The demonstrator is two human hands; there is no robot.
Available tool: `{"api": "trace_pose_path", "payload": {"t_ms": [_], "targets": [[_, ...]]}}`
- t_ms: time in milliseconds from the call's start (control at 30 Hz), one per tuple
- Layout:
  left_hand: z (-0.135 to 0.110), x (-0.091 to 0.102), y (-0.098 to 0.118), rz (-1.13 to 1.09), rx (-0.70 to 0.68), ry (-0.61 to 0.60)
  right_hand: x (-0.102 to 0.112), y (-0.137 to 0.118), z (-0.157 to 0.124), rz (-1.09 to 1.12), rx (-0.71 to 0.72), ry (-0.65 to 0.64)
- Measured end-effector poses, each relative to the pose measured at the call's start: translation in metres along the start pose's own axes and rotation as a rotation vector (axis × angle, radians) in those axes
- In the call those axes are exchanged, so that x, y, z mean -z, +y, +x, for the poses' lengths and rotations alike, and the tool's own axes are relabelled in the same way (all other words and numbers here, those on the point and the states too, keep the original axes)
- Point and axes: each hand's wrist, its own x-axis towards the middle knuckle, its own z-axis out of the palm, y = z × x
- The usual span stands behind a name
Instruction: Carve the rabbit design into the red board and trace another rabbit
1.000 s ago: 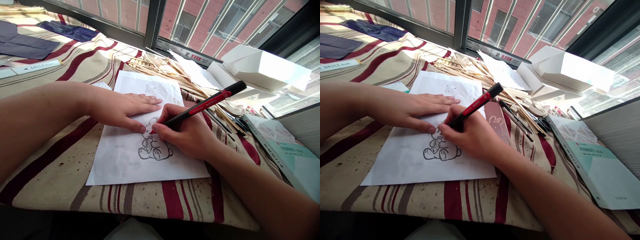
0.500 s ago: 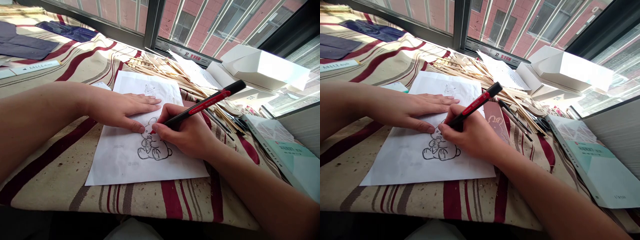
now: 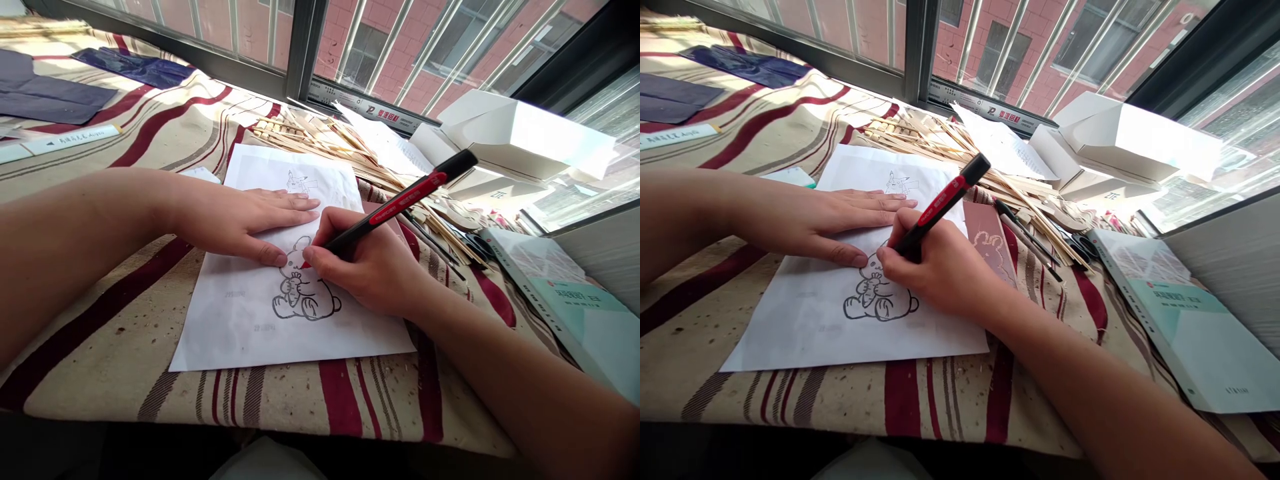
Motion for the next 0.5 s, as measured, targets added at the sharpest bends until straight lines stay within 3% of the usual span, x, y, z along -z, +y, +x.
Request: {"api": "trace_pose_path", "payload": {"t_ms": [200,500], "targets": [[-0.0010,0.0016,0.0018,0.014,0.026,-0.038,0.0021,0.0062,-0.0024,0.183,0.016,-0.019],[-0.0009,0.0003,-0.0009,-0.004,0.001,-0.010,0.0006,0.0047,-0.0048,0.122,0.093,-0.071]]}}
